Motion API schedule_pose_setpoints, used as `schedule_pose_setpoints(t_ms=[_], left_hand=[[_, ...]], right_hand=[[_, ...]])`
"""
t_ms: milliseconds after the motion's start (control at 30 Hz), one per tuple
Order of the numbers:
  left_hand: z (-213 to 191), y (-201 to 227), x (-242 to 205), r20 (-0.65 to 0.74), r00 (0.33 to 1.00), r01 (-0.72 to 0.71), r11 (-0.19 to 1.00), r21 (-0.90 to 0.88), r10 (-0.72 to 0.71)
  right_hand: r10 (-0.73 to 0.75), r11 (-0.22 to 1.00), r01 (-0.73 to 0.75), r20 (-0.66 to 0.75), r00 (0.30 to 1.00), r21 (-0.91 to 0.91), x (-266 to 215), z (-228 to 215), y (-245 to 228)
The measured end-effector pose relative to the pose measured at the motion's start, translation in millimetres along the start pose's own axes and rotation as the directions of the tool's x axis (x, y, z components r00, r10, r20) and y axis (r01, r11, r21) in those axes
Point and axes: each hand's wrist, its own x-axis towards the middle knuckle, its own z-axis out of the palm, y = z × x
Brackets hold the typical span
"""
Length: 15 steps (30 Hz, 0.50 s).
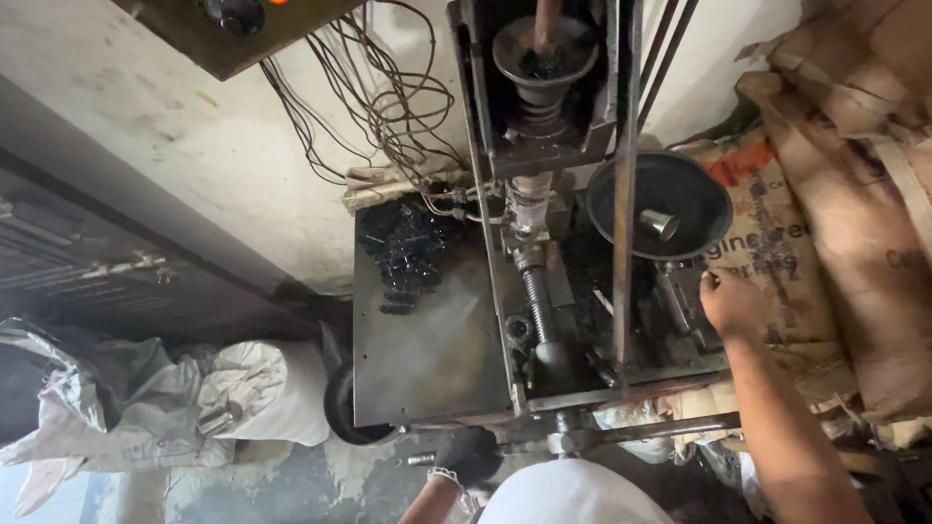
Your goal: The person operates a manual press machine in a workshop, repeatedly placing small metal pieces into the press, pulling a lever to activate the press, and removing the finished parts. The person handles the metal pieces by hand and uses a lever to operate the machine.
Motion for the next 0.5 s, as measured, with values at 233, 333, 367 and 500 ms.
schedule_pose_setpoints(t_ms=[233, 333, 367, 500], left_hand=[[-7, -3, 3, 0.045, 0.991, -0.126, 0.988, 0.09, 0.122], [-5, -3, 6, 0.133, 0.982, -0.157, 0.975, 0.156, 0.137], [-4, -4, 6, 0.127, 0.982, -0.156, 0.979, 0.129, 0.139], [6, -15, 11, 0.108, 0.983, -0.161, 0.981, 0.104, 0.15]], right_hand=[[-0.084, 0.99, 0.056, -0.217, 0.973, -0.132, -5, 2, -1], [-0.121, 0.993, 0.112, -0.297, 0.947, -0.048, -6, 6, 1], [-0.131, 0.991, 0.134, -0.32, 0.938, -0.013, -8, 7, 2], [-0.052, 0.997, 0.038, -0.248, 0.967, -0.061, -5, 7, 1]])
